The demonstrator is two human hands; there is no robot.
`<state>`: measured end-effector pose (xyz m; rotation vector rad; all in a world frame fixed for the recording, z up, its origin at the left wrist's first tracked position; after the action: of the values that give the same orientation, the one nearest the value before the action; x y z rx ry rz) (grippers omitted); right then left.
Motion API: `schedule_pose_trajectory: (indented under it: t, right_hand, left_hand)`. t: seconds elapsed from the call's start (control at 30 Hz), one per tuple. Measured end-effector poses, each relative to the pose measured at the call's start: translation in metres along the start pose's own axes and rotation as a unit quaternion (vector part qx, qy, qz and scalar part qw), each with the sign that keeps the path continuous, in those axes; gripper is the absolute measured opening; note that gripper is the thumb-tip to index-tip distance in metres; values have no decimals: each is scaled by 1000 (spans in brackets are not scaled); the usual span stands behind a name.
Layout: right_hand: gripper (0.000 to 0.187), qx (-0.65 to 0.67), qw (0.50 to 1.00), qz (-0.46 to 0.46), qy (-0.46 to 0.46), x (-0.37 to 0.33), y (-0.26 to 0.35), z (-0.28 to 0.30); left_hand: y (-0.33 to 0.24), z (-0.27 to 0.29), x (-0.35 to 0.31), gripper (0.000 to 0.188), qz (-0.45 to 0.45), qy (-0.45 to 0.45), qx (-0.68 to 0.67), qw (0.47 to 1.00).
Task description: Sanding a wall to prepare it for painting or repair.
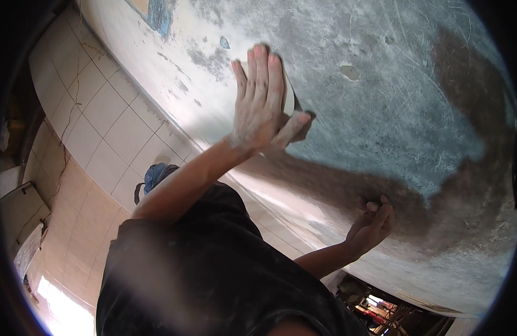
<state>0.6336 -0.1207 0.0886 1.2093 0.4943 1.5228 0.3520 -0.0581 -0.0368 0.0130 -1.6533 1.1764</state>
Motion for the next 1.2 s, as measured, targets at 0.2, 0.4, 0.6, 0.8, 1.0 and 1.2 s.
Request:
schedule_pose_trajectory:
  t: [0.2,0.4,0.6,0.8,1.0,1.2]
  right_hand:
    - [28,11,1000,6,-3,1,2,-5]
    - [30,34,999,8,2,1,0,-9]
    - [30,33,999,10,0,-1,-2,-5]
    - [36,22,999,13,-45,-2,-4,-6]
    - [35,26,999,12,-31,-2,-4,-3]
    - [35,38,999,26,3,-2,3,-10]
  left_hand:
    - [3,22,50,92,-51,-87,42,994]
    - [22,-2,-14,70,-84,-37,24,995]
    - [11,46,84,51,-123,-133,41,983]
    - [10,-6,-31,73,-58,-44,8,997]
    - [-3,26,50,72,-53,-83,9,995]
    - [1,2,-11,66,-25,-53,-13,998]
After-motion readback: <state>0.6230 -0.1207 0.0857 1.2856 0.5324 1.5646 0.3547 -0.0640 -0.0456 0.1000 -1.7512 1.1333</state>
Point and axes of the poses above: each hand's wrist, its own x-axis towards the middle knuckle, its own z-axis out of the back of the hand, y = z × x, the point moved 6 cm from there along x, towards the middle knuckle, and after that the axes turned 9 degrees about -x, right-handed, at the moved point
